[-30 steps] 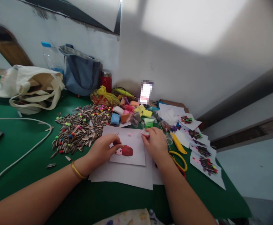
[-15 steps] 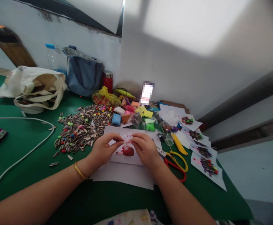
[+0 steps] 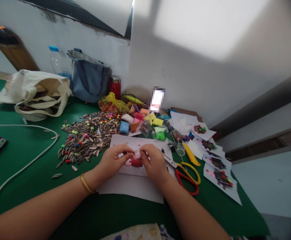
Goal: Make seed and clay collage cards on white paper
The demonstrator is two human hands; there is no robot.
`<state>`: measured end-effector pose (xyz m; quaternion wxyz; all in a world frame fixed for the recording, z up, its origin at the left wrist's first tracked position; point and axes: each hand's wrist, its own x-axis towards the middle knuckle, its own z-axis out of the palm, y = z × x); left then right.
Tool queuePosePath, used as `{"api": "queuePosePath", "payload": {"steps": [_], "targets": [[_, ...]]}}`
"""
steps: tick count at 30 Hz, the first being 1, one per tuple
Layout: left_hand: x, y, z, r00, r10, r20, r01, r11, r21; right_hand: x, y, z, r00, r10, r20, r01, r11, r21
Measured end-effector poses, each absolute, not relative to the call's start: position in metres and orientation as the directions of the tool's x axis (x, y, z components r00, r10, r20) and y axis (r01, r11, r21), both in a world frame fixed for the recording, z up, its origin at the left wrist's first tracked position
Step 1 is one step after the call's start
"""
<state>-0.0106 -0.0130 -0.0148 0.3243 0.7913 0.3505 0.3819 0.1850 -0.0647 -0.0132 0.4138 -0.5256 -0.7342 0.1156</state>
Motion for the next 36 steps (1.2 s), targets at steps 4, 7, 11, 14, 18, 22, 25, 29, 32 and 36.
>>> {"api": "queuePosePath", "payload": {"steps": [4,7,11,14,18,22,25,29,32,36], "targets": [[-0.01,-0.017,-0.014,0.51,0.764,0.395,0.305,-0.59,0.748,0.183,-0.066,-0.014,-0.047,0.893,0.448,0.707,0.346,-0.616],[-0.009,-0.019,-0.016,0.491,0.77,0.409,0.347,-0.603,0.719,0.18,-0.067,-0.015,-0.058,0.911,0.409,0.698,0.33,-0.635],[-0.009,-0.018,-0.018,0.438,0.791,0.427,0.362,-0.59,0.722,0.177,-0.067,-0.015,-0.078,0.932,0.353,0.66,0.314,-0.683],[-0.009,-0.015,-0.015,0.466,0.78,0.419,0.307,-0.586,0.75,0.178,-0.066,-0.015,-0.069,0.931,0.357,0.641,0.316,-0.7],[-0.011,-0.013,-0.01,0.615,0.668,0.419,0.21,-0.651,0.73,0.182,-0.066,-0.014,-0.086,0.939,0.332,0.566,0.32,-0.76],[-0.016,-0.013,-0.009,0.583,0.704,0.405,0.249,-0.63,0.736,0.186,-0.065,-0.016,-0.055,0.925,0.377,0.535,0.346,-0.771],[-0.02,-0.011,-0.008,0.572,0.732,0.37,0.247,-0.583,0.774,0.194,-0.062,-0.02,0.004,0.916,0.401,0.558,0.331,-0.761],[-0.026,-0.001,-0.01,0.594,0.7,0.397,0.274,-0.639,0.718,0.216,-0.054,-0.021,0.045,0.871,0.488,0.767,0.283,-0.576],[-0.028,0.009,-0.015,0.662,0.636,0.397,0.399,-0.747,0.531,0.224,-0.052,-0.019,-0.043,0.876,0.48,0.873,0.266,-0.408],[-0.028,0.015,-0.022,0.794,0.523,0.309,0.401,-0.833,0.38,0.214,-0.06,-0.013,-0.189,0.877,0.441,0.882,0.35,-0.317]]}}
